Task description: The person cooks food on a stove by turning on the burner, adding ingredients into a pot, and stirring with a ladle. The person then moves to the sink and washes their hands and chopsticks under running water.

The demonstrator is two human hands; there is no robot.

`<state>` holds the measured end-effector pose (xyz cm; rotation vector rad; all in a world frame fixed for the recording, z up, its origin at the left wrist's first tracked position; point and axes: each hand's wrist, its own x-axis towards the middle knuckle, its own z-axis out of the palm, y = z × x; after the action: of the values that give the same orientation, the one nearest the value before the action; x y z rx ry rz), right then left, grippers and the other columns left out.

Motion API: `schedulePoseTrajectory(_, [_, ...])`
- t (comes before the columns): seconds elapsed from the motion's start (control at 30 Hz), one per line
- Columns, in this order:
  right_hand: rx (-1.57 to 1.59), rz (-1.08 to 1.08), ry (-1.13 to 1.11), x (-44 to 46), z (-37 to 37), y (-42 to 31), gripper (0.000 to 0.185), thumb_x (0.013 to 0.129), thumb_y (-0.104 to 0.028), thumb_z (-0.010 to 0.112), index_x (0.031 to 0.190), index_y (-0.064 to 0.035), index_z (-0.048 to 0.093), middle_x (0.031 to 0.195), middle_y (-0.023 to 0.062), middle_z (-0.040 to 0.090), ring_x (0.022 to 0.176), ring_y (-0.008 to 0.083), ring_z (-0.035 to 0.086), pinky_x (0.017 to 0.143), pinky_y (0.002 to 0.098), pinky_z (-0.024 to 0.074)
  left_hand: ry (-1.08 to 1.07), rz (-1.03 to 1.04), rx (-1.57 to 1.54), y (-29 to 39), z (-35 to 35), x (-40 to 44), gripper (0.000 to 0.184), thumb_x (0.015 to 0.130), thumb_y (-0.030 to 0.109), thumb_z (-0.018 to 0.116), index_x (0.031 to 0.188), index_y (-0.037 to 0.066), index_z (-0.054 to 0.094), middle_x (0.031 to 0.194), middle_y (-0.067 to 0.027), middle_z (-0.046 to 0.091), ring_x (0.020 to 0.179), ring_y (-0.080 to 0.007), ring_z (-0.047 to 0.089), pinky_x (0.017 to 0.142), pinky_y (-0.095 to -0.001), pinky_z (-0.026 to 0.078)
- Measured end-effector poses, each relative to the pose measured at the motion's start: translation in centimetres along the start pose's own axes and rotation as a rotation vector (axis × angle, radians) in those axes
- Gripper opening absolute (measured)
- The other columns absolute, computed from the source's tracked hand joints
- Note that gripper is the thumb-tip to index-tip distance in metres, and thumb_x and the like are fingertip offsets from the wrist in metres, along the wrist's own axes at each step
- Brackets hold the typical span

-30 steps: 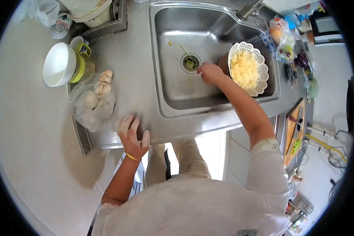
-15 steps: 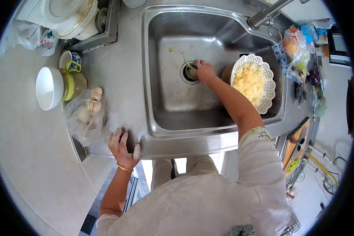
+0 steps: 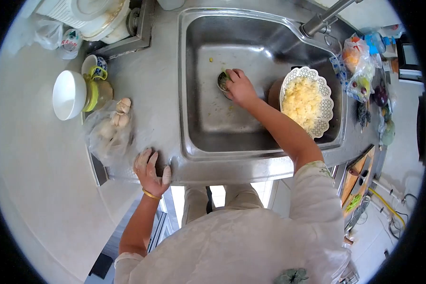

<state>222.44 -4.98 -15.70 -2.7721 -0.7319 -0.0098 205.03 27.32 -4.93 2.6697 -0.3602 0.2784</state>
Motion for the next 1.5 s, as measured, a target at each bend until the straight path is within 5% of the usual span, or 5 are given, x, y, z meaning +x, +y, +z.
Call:
schedulePoseTrajectory(0.43, [0.552, -0.181, 0.094, -8.3, -15.1, -26.5, 0.028, 0.057, -0.010, 0.067, 0.077, 0.0004, 0.051, 0.115, 0.0196, 0.043, 0.107, 0.0381, 0.039, 0.089, 0.0429, 0.0375, 0.079, 0.068, -0.483, -1.4, -1.9, -4.5, 0.070, 0.059, 0.038, 0.071, 0.113, 0.000, 0.047, 0.113, -0.0188, 0.048, 0.102, -0.0353, 0.047, 0.089, -0.0423, 0.035])
schedulePoseTrajectory(0.93, [1.609, 0.875, -0.300, -11.0, 16.2, -37.5, 0.052, 0.067, -0.021, 0.075, 0.108, -0.0034, 0.049, 0.112, 0.0104, 0.049, 0.099, 0.0201, 0.049, 0.081, 0.0290, 0.0433, 0.007, -0.716, -0.952, -14.0, 13.5, -24.0, 0.067, 0.063, 0.005, 0.072, 0.117, -0.003, 0.033, 0.111, -0.0134, 0.045, 0.102, -0.0221, 0.048, 0.088, -0.0323, 0.040])
schedulePoseTrajectory(1.07, [1.648, 1.054, -0.270, -11.2, 25.2, -38.0, 0.053, 0.067, -0.020, 0.075, 0.110, -0.0035, 0.047, 0.112, 0.0106, 0.048, 0.100, 0.0202, 0.048, 0.082, 0.0291, 0.0425, 0.297, -1.297, -1.683, -17.6, 22.5, -27.7, 0.060, 0.065, 0.003, 0.071, 0.114, 0.001, 0.036, 0.111, -0.0082, 0.048, 0.101, -0.0220, 0.048, 0.089, -0.0339, 0.040])
schedulePoseTrajectory(1.2, [1.605, 1.096, -0.237, -12.0, 30.4, -39.0, 0.055, 0.067, -0.019, 0.075, 0.111, -0.0036, 0.046, 0.113, 0.0109, 0.048, 0.101, 0.0204, 0.047, 0.083, 0.0292, 0.0418, -0.538, -0.749, -0.002, -19.5, 24.1, -30.5, 0.041, 0.075, 0.027, 0.060, 0.110, 0.007, 0.051, 0.111, -0.0103, 0.055, 0.104, -0.0265, 0.050, 0.087, -0.0368, 0.041])
schedulePoseTrajectory(1.5, [1.098, 0.898, -0.338, -16.7, 32.0, -33.3, 0.058, 0.067, -0.018, 0.074, 0.114, -0.0039, 0.043, 0.113, 0.0115, 0.047, 0.103, 0.0207, 0.046, 0.085, 0.0294, 0.0401, -0.757, -0.544, -0.030, -20.6, 20.8, -34.4, 0.038, 0.081, 0.028, 0.050, 0.114, 0.009, 0.052, 0.115, -0.0095, 0.053, 0.107, -0.0274, 0.049, 0.089, -0.0413, 0.039])
